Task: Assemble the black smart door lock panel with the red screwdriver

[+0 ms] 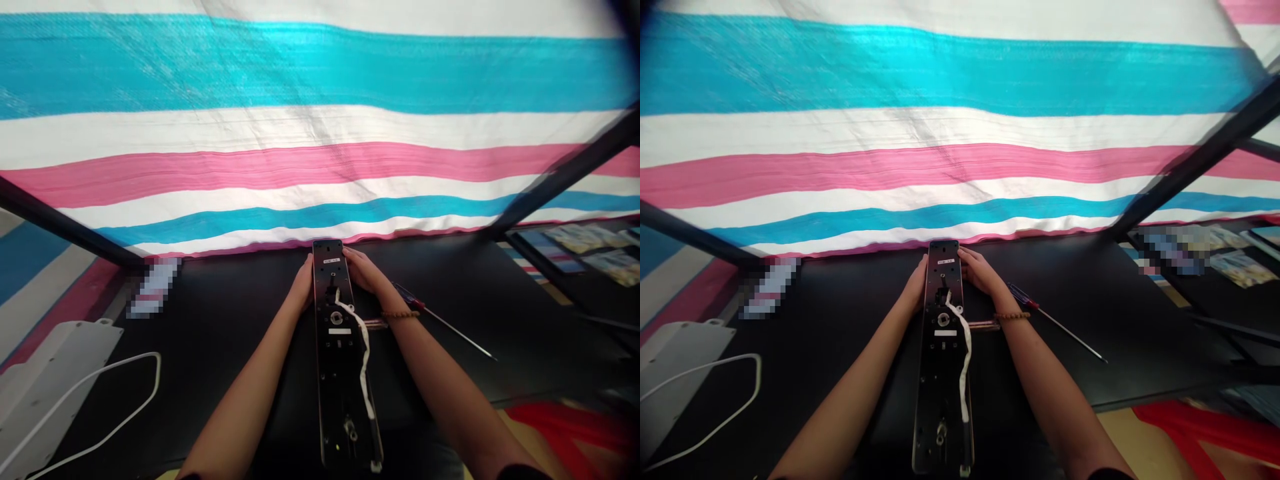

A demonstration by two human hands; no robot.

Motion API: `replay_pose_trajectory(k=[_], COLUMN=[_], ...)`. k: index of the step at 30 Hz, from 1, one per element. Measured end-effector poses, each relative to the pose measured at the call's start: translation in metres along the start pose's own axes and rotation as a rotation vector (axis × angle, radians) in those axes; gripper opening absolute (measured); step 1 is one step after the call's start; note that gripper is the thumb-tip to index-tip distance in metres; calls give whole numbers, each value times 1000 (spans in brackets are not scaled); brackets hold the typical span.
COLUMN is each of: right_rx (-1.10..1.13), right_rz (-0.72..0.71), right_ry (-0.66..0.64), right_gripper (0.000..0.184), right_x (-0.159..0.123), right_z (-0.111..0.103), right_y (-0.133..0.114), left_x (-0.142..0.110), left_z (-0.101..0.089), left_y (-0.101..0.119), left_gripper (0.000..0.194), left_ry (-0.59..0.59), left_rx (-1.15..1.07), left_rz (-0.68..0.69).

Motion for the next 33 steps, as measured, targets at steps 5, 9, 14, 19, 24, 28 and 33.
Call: replay_pose_trajectory(k=[5, 9, 14, 19, 24, 28, 33], right_rx=[-4, -17, -17, 2, -9, -13, 12], right_rz=[3, 9, 5, 3, 9, 5, -7], right_ry=[-1, -9, -8, 0, 1, -2, -11], right_gripper=[42, 41, 39, 38, 39, 38, 33], right_x=[0, 0, -1, -1, -1, -2, 1], right_z=[0, 0, 1, 4, 3, 3, 4], right_y=[1, 1, -1, -2, -1, -2, -2], left_x=[-1, 1, 2, 2, 2, -1, -1], left_z=[1, 1, -1, -1, -1, 0, 1], left_y=[0, -3, -4, -5, -4, -2, -1], left_gripper=[54, 56, 59, 57, 57, 56, 56], left_ry=[5, -17, -21, -31, -37, -19, -24], left_rx=[-28, -38, -17, -11, 6, 2, 5], left_rz=[-23, -46, -39, -41, -20, -17, -18])
Point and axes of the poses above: each hand's wrist, its own x-axis towards the middle knuckle, its own z-axis out of the palm, y = z × x, the point moved 2 cm from there along x, towards the middle knuckle, and after that the axes turned 11 degrees about x, right-handed, at the moved point
